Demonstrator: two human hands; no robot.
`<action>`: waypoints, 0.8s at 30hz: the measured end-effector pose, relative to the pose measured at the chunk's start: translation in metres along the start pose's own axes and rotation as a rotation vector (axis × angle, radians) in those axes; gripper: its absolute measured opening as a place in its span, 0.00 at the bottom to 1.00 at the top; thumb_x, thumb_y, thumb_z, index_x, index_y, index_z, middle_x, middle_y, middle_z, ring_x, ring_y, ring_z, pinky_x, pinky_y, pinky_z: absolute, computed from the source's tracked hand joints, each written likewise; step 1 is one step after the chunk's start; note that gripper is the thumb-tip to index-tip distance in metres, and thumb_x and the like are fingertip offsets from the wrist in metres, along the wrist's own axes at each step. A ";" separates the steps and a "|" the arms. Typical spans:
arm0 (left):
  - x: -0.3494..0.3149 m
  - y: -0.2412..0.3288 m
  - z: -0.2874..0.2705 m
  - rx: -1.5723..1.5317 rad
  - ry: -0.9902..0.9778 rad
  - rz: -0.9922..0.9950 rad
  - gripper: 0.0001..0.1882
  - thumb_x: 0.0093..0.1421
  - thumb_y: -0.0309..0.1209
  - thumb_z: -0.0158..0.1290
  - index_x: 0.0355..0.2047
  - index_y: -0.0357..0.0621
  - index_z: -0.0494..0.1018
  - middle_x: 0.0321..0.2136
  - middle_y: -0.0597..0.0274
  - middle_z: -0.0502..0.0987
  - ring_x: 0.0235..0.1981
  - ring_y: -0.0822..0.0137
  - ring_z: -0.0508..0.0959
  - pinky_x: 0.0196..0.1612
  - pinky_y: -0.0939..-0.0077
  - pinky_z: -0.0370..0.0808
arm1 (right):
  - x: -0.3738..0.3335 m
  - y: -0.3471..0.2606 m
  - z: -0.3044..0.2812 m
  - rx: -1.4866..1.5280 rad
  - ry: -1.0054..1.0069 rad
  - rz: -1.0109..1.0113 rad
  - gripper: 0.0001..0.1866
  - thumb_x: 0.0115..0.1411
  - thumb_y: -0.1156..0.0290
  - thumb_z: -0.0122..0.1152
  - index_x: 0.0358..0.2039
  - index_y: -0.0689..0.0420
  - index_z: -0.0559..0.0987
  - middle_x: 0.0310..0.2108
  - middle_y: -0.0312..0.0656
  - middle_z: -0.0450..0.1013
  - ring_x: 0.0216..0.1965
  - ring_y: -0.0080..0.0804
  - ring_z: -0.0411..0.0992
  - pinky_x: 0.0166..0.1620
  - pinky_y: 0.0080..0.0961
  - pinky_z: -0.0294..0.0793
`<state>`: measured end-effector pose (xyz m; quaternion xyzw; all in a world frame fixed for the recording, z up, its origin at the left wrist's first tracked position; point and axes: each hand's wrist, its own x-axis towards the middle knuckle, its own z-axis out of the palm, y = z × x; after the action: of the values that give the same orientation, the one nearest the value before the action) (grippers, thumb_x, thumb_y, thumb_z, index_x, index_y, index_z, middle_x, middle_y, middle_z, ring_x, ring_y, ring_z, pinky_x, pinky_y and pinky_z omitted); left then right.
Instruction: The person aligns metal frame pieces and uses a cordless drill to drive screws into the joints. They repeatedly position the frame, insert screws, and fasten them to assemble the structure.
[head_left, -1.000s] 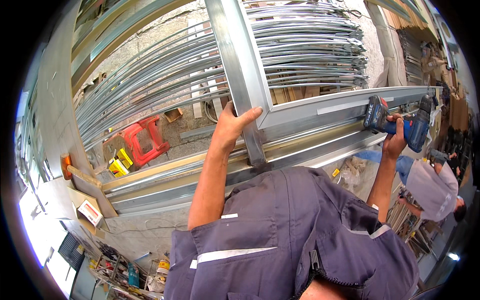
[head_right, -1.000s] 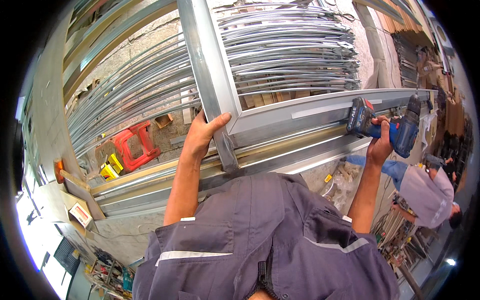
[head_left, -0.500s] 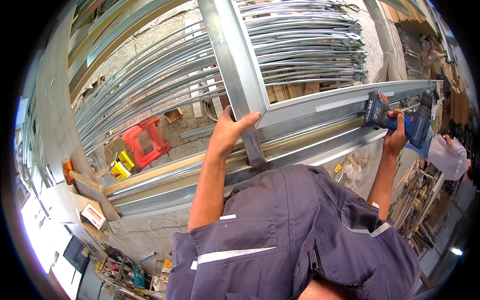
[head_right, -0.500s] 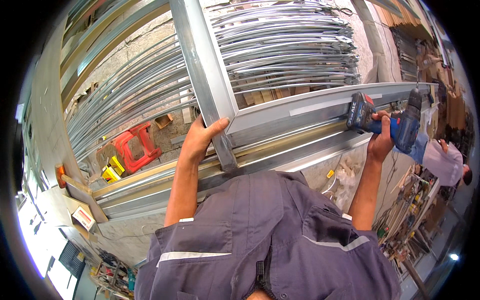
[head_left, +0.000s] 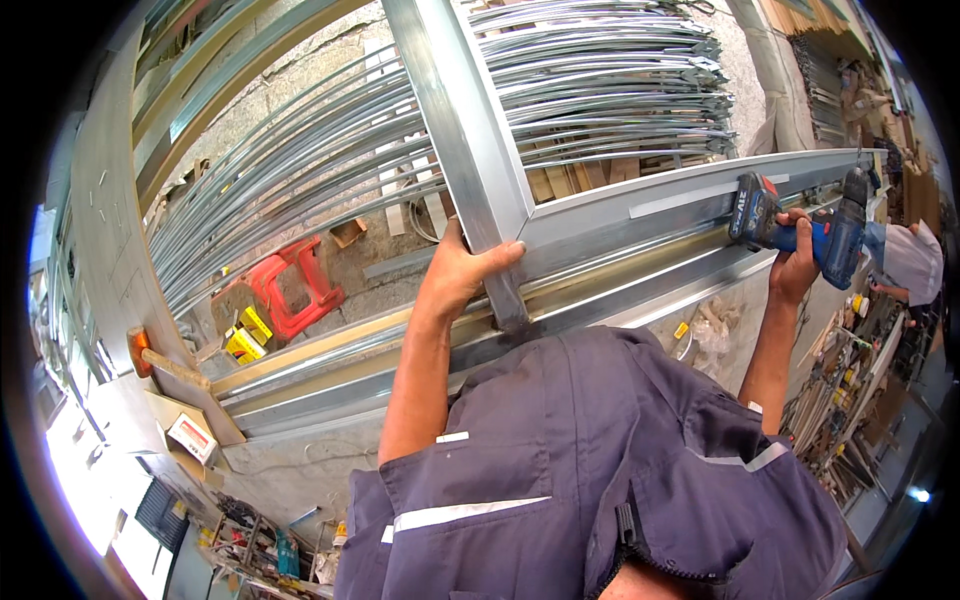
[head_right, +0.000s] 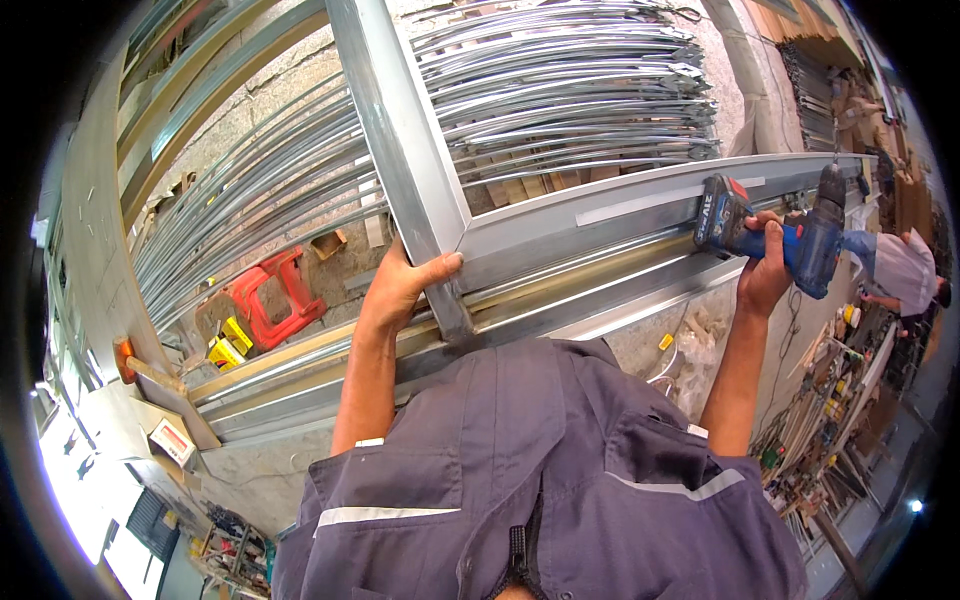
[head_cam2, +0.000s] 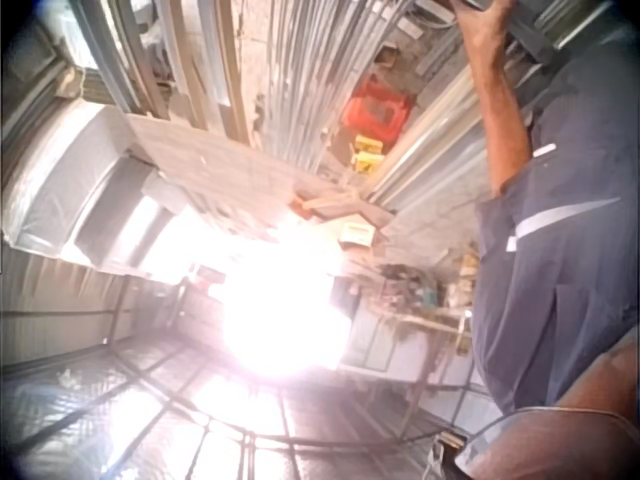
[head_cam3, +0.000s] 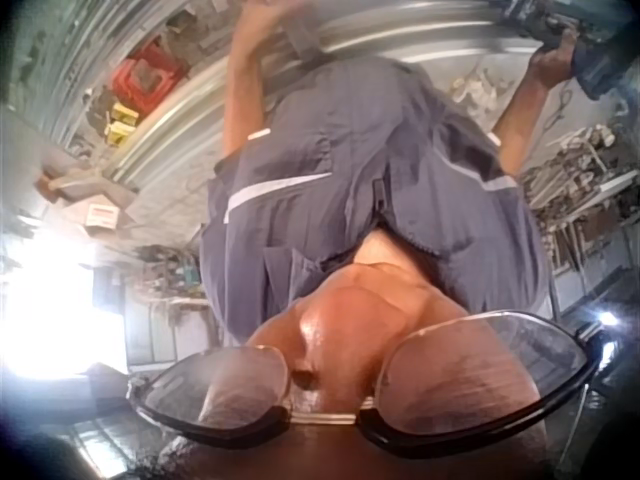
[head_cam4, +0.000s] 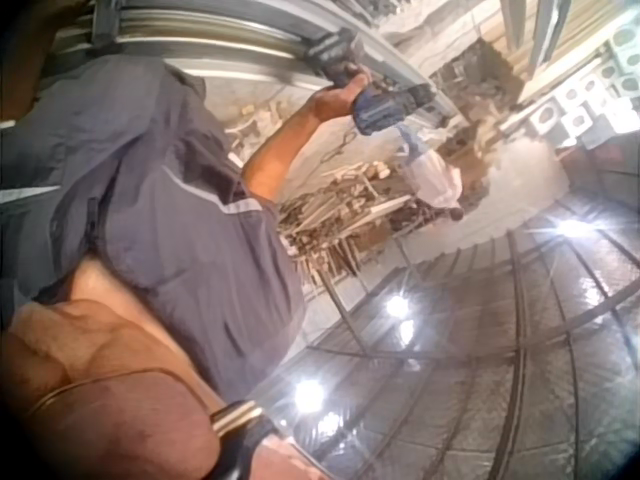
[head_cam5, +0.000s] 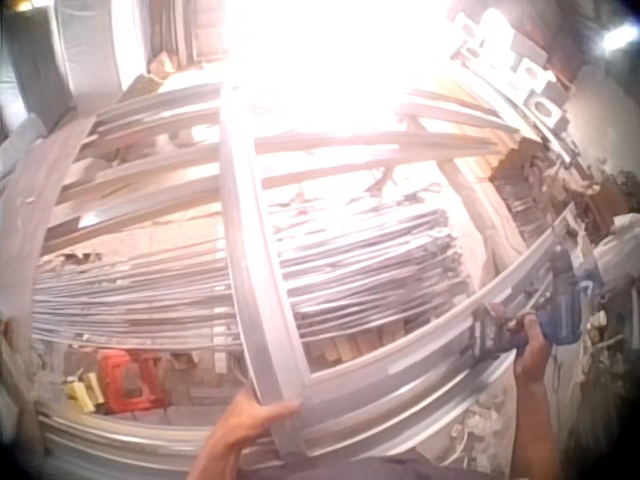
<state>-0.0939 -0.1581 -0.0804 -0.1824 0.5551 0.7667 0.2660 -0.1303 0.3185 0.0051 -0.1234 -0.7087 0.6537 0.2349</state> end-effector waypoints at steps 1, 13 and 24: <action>-0.001 0.000 0.000 -0.002 0.003 0.008 0.48 0.47 0.43 0.72 0.60 0.26 0.62 0.49 0.48 0.73 0.49 0.60 0.74 0.55 0.67 0.70 | 0.000 0.000 -0.001 0.001 -0.006 0.001 0.18 0.66 0.79 0.55 0.55 0.59 0.66 0.36 0.47 0.79 0.37 0.36 0.78 0.50 0.36 0.77; 0.004 -0.007 0.000 0.014 0.055 -0.018 0.50 0.49 0.52 0.69 0.58 0.23 0.62 0.50 0.41 0.73 0.52 0.55 0.75 0.56 0.63 0.72 | 0.000 -0.002 0.003 -0.005 -0.003 -0.013 0.16 0.65 0.80 0.55 0.52 0.58 0.67 0.36 0.46 0.79 0.37 0.36 0.77 0.50 0.36 0.76; 0.000 0.000 0.001 0.142 0.021 0.026 0.55 0.54 0.65 0.60 0.58 0.20 0.62 0.52 0.36 0.71 0.54 0.51 0.73 0.58 0.62 0.69 | 0.000 -0.001 -0.001 -0.038 -0.019 -0.005 0.17 0.66 0.79 0.55 0.54 0.57 0.66 0.38 0.48 0.79 0.38 0.36 0.78 0.51 0.36 0.76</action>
<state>-0.0937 -0.1568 -0.0800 -0.1639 0.6131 0.7270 0.2621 -0.1297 0.3194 0.0062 -0.1200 -0.7235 0.6406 0.2276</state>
